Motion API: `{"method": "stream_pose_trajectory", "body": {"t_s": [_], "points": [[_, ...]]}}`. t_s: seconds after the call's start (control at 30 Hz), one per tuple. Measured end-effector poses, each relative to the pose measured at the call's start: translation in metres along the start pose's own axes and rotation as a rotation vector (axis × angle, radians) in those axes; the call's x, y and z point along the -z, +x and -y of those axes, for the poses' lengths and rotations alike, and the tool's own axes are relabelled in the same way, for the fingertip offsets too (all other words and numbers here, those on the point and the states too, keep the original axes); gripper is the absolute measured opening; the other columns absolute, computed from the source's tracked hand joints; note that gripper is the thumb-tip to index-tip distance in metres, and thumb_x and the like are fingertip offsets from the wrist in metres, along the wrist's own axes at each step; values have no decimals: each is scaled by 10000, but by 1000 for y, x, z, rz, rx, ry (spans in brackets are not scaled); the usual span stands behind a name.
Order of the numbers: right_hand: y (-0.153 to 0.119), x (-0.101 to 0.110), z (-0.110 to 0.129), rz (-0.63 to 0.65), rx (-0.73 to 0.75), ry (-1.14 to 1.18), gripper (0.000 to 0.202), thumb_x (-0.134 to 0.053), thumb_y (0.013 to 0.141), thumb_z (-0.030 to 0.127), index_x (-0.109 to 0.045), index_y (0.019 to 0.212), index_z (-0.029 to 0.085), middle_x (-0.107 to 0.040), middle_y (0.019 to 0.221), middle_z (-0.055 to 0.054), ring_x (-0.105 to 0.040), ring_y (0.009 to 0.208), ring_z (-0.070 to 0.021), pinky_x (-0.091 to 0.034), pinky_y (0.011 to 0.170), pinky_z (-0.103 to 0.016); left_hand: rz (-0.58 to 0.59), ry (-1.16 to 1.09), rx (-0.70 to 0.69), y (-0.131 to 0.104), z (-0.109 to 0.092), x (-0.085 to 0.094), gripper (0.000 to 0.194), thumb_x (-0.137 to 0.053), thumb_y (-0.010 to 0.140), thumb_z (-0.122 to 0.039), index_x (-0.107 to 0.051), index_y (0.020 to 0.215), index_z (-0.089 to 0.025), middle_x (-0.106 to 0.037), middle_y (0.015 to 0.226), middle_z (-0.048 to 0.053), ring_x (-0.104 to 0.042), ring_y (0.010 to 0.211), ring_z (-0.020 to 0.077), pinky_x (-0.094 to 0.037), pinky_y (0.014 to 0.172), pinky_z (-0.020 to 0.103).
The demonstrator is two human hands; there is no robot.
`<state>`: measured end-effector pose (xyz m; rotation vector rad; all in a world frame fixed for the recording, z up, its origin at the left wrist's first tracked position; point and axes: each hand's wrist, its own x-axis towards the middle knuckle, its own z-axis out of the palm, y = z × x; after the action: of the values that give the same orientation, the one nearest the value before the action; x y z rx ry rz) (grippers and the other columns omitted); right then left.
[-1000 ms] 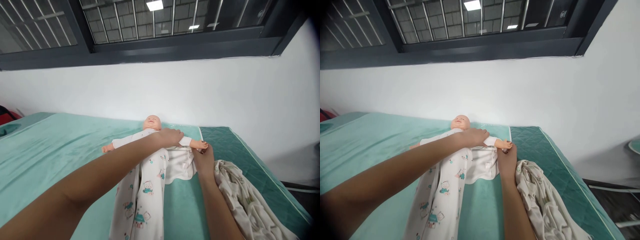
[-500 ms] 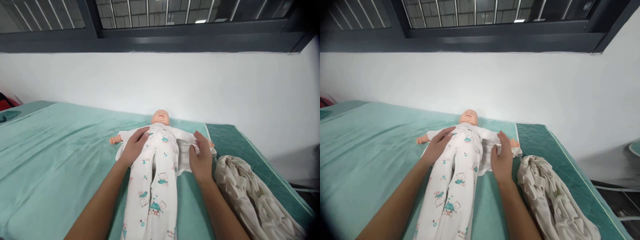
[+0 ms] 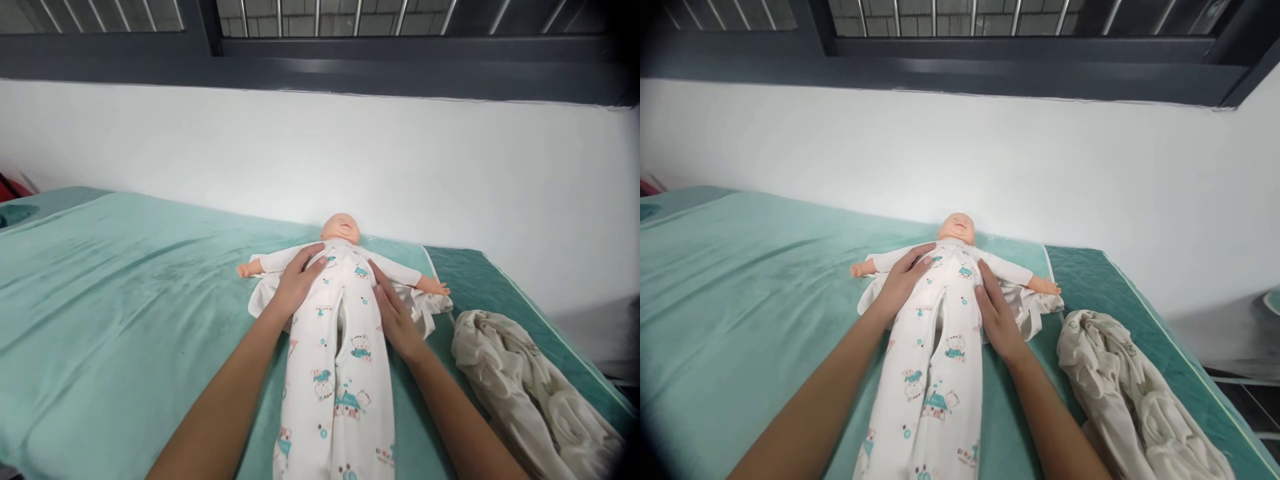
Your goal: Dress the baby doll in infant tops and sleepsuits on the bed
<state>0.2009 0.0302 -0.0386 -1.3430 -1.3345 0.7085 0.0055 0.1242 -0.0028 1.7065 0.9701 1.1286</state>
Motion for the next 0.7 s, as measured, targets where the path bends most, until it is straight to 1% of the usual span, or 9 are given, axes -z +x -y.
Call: {"method": "stream_pose_trajectory", "body": {"t_s": [0.07,0.2,0.27,0.33,0.43,0.53,0.6,0.67,0.7], "points": [[3,0,-2,-17,12,-12,592,-415,958,580,-384,1491,323,-326,1589,39,-255,1484,-170,-140,1254,-404,-49,26,-51,4,3,-5,357,-504,939,-443,-631,1207,-244,-635,1309,29,-563,1219,182,-408,1069,294],[9,0,0,-46,14,-62,557,-393,964,581,-440,1456,325,-382,1561,36,-296,1468,-177,-162,1247,-415,-364,213,-90,7,11,-12,364,-411,972,-467,-639,1027,-188,-689,1056,76,-617,1010,191,-467,926,307],[12,-2,4,-59,7,-76,547,-398,961,580,-466,1438,321,-397,1553,29,-316,1460,-187,-179,1241,-426,-408,306,-66,8,13,-10,420,-371,977,-499,-643,902,-189,-684,943,76,-614,936,204,-463,886,325],[16,-4,9,-64,18,-76,546,-405,956,577,-482,1425,309,-398,1553,19,-323,1456,-196,-190,1236,-437,-345,292,-45,8,14,-6,480,-336,979,-531,-643,835,-191,-683,866,59,-615,880,204,-461,851,326],[27,-5,14,-60,19,-54,524,-426,951,552,-511,1402,300,-424,1537,6,-348,1441,-208,-211,1225,-449,-237,167,-23,8,13,2,462,-379,961,-544,-664,904,-185,-704,892,38,-625,876,195,-467,831,304],[45,-4,15,-109,-50,-24,468,-533,896,519,-621,1284,272,-561,1423,-29,-475,1344,-252,-310,1168,-481,-166,62,-13,7,11,6,401,-480,929,-509,-660,1078,-183,-708,1092,46,-624,1017,193,-461,922,290],[57,-6,15,-221,-102,5,452,-613,835,501,-684,1168,204,-671,1264,-78,-583,1208,-276,-406,1087,-490,-119,42,-2,6,11,6,430,-529,908,-502,-630,1194,-197,-661,1254,54,-592,1142,197,-432,1007,294],[65,-10,16,-315,-108,25,467,-656,793,490,-696,1118,156,-712,1162,-106,-629,1120,-274,-448,1041,-475,-74,67,-3,5,10,5,475,-541,904,-504,-597,1279,-217,-599,1366,51,-546,1241,202,-396,1074,305],[67,-13,16,-327,-96,21,479,-661,789,489,-692,1129,154,-708,1169,-109,-626,1125,-270,-443,1047,-469,-53,88,-19,4,11,4,480,-532,912,-495,-587,1305,-225,-573,1404,46,-523,1280,202,-375,1103,310]]}}
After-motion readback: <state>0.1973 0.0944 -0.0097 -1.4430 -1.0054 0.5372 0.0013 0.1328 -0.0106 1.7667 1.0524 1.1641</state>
